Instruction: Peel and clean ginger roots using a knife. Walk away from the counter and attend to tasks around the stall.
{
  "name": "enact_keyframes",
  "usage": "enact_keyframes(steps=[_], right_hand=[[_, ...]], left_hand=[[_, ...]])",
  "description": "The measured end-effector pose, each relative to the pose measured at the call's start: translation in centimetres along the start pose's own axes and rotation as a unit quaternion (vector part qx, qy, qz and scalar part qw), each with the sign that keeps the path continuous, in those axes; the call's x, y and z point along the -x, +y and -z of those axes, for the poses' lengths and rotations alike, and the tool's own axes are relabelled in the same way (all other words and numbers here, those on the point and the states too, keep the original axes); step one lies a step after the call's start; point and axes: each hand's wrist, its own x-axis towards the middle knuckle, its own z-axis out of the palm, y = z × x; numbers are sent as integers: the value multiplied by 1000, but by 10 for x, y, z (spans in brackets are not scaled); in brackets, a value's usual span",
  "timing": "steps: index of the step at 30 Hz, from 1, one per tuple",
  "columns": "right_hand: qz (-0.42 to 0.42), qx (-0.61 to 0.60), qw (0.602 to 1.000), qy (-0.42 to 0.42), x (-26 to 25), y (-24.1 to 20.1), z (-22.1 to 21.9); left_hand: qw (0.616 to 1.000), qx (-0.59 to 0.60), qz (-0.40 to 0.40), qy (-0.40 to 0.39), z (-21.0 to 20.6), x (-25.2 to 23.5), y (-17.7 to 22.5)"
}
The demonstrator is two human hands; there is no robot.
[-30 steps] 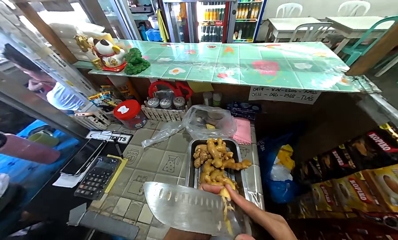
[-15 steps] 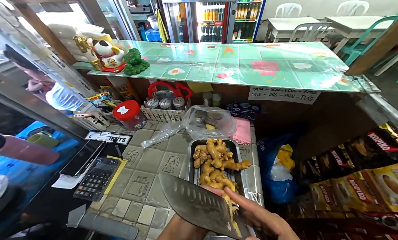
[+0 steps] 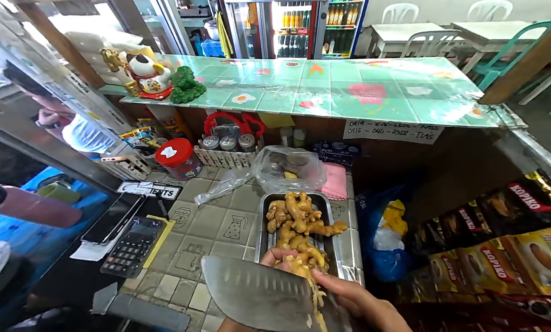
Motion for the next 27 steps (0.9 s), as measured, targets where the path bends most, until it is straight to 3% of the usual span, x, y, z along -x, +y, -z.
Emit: enact_keyframes(steps=[2,9,15,19,27], right_hand=[[10,47,999,20,0,1,-1],[8,35,999,1,0,-1,-7],[77,162,981,80,2,7,-15],[39,81,994,63,1,5,-17],[-28,95,995,22,-1,2,-9]], left_hand=[[1000,12,-6,10,-1,2,-2],[996,-41,-4,74,-16,-2,8],[997,-3,-33,64,-14,-4,-1],[998,-24,-37,55,-15,-4,-4],[999,-45,-25,11,-19,-2,4]])
